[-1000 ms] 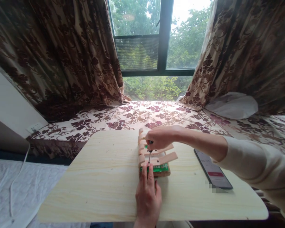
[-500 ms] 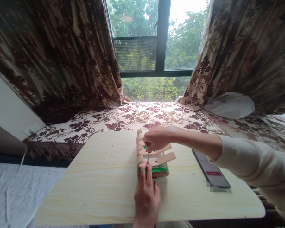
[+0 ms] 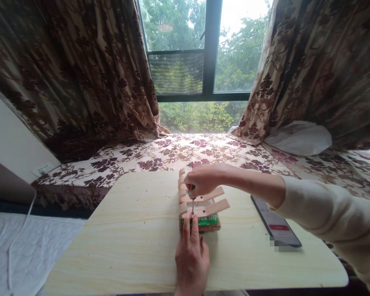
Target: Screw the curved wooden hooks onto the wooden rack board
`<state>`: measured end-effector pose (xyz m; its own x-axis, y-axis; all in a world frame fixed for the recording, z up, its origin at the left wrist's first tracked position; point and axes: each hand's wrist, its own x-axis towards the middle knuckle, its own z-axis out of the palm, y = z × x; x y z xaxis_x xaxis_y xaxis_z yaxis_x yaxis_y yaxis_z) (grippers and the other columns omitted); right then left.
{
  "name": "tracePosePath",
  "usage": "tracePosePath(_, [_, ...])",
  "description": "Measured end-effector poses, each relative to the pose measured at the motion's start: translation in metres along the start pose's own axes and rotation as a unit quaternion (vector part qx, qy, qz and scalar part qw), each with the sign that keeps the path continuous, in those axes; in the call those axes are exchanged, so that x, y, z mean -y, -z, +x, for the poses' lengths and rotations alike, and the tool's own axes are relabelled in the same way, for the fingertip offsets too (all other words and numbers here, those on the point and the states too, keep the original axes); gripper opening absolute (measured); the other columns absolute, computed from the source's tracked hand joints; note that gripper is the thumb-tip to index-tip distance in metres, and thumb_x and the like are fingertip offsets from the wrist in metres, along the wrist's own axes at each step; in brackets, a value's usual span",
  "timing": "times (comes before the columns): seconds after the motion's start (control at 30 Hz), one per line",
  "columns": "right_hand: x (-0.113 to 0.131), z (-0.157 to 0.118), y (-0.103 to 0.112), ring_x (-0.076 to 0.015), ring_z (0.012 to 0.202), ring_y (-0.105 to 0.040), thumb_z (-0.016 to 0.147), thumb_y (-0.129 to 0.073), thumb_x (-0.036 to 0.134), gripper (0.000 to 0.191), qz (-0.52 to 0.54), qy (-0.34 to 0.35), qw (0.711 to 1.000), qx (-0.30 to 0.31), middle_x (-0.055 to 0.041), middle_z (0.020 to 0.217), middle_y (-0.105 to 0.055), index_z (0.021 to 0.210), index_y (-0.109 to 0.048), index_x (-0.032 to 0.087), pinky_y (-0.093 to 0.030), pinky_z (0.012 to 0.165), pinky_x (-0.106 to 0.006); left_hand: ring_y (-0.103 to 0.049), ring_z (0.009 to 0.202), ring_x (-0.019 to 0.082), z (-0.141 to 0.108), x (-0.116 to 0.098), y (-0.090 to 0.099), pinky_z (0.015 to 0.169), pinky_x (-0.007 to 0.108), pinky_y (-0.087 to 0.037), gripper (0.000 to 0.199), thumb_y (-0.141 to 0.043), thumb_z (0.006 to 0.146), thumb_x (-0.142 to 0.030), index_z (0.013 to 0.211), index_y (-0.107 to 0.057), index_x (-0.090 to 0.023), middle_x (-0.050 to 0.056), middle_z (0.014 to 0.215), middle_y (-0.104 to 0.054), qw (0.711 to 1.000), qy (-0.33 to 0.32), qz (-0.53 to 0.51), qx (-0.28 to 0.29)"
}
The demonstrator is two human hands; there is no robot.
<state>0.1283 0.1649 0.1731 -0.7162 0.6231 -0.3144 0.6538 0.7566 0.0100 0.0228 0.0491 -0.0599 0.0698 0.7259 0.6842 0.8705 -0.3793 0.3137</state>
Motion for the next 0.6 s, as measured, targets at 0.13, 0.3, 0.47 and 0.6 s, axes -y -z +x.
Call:
tracePosePath(0.13, [0.0017, -0.0052, 0.0075, -0.0170, 0.070, -0.056, 0.072, -0.057, 0.030, 0.037, 0.005, 0.004, 1.000, -0.001, -0.0088, 0.091, -0.070, 0.105, -0.068, 0.017, -0.032, 0.054, -0.025, -0.042, 0.130, 0.021, -0.0014, 0.0001, -0.0004, 0.094, 0.030, -0.049, 0.069, -0.046, 0.081, -0.005, 0.144, -0.023, -0.021, 0.012, 0.145, -0.038, 1.000, 0.001, 0.001, 0.002])
tracePosePath(0.3, [0.0010, -0.0009, 0.0027, -0.0167, 0.066, -0.055, 0.077, -0.052, 0.032, 0.035, 0.007, 0.014, 1.000, -0.001, -0.0115, 0.088, -0.071, 0.099, -0.070, 0.013, -0.031, 0.052, -0.026, -0.043, 0.130, 0.021, -0.0010, -0.0005, 0.0002, 0.094, 0.030, -0.049, 0.069, -0.046, 0.081, -0.005, 0.144, -0.024, -0.021, 0.012, 0.145, -0.038, 1.000, 0.002, 0.002, 0.001])
tracePosePath(0.47, [-0.0011, -0.0004, 0.0019, -0.0178, 0.067, -0.056, 0.078, -0.051, 0.037, 0.039, 0.006, -0.001, 1.000, -0.010, -0.0126, 0.091, -0.070, 0.100, -0.070, 0.012, -0.031, 0.052, -0.027, -0.042, 0.131, 0.021, 0.0001, 0.0002, 0.0003, 0.095, 0.031, -0.049, 0.068, -0.046, 0.081, -0.004, 0.143, -0.024, -0.020, 0.014, 0.144, -0.040, 1.000, -0.004, 0.001, -0.001])
tracePosePath(0.6, [-0.0013, -0.0016, 0.0049, -0.0158, 0.071, -0.056, 0.073, -0.056, 0.028, 0.030, 0.019, 0.028, 0.999, 0.001, -0.0057, 0.089, -0.071, 0.098, -0.071, 0.019, -0.033, 0.056, -0.025, -0.044, 0.129, 0.022, -0.0011, 0.0001, -0.0006, 0.093, 0.030, -0.050, 0.069, -0.047, 0.080, -0.005, 0.143, -0.024, -0.020, 0.014, 0.145, -0.039, 1.000, 0.001, 0.003, 0.003])
